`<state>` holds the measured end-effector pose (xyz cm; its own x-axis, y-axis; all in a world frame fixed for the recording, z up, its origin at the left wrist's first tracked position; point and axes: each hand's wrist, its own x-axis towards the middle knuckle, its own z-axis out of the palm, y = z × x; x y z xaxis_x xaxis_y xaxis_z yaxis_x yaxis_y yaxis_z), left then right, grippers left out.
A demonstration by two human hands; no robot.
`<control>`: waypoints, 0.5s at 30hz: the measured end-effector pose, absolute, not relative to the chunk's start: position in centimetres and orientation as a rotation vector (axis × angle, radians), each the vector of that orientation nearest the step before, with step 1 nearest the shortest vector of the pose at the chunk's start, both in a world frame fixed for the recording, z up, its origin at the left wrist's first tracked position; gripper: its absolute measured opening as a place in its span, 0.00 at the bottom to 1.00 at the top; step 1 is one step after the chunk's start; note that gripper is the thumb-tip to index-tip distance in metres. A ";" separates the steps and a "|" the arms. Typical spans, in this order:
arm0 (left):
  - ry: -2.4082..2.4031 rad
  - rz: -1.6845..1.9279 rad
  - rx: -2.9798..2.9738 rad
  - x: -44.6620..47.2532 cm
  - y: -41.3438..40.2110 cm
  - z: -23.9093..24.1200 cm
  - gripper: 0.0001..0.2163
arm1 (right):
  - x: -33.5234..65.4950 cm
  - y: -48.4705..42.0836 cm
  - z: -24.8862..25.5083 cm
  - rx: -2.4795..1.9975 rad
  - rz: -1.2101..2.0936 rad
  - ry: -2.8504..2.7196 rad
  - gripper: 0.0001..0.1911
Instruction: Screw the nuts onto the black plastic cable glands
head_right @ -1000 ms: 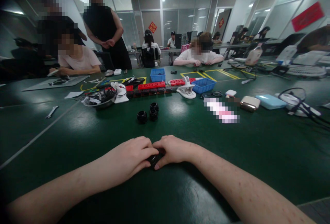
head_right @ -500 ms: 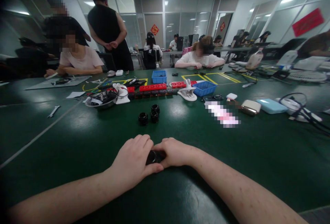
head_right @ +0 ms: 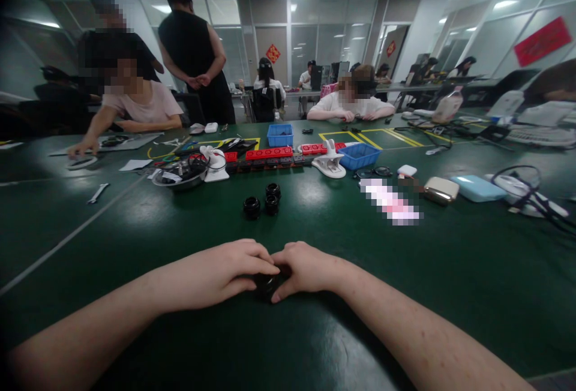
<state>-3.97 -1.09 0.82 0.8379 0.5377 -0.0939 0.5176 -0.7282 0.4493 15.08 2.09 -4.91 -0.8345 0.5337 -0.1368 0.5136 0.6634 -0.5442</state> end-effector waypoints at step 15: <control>1.432 0.005 2.699 -1.5 -2.3 -1.1 0.20 | 14.9 2.1 -4.9 -0.919 0.887 -2.851 0.16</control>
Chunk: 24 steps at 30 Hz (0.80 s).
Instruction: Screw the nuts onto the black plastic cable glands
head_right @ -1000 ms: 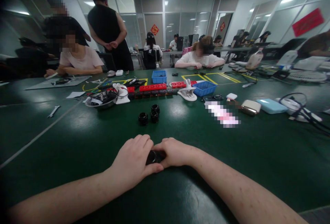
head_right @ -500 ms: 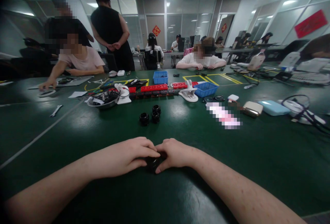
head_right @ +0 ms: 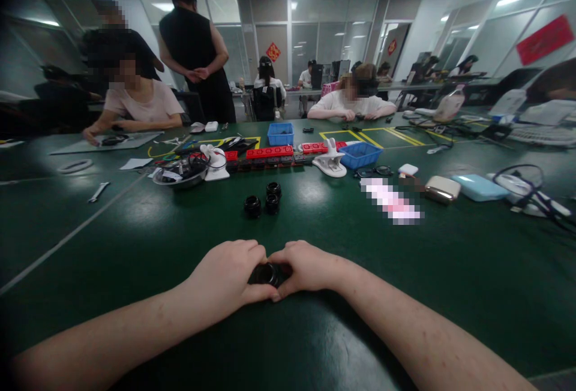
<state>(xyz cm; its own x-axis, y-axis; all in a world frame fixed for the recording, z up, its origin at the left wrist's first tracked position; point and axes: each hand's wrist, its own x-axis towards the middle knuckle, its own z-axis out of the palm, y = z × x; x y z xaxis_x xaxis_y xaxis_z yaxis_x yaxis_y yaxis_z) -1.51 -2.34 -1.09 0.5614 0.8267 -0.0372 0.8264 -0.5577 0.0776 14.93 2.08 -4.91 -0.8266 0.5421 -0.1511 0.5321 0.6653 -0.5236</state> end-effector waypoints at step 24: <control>0.668 0.079 2.576 -3.8 -1.3 0.8 0.16 | 15.2 2.3 -5.6 -0.881 0.888 -2.835 0.15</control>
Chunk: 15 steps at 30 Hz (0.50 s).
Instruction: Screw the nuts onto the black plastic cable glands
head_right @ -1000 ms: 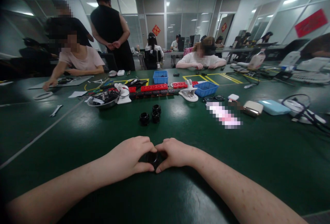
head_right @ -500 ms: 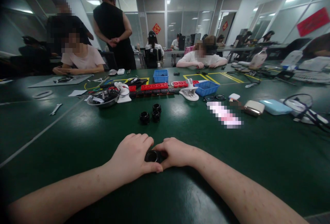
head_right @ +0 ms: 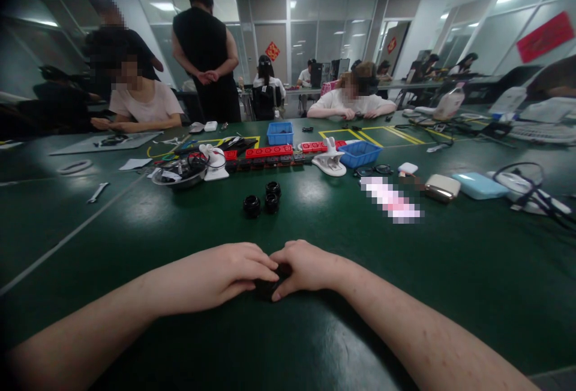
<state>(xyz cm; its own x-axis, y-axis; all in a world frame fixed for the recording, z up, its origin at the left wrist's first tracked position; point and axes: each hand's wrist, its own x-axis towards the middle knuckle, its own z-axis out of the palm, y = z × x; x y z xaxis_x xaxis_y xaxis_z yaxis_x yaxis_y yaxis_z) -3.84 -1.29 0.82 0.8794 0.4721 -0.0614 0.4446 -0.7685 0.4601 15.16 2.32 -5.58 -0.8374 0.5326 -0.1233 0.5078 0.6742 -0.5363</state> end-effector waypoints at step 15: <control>1.174 0.065 2.779 -1.8 -2.3 -1.0 0.15 | 15.0 2.1 -5.2 -0.938 0.896 -2.822 0.15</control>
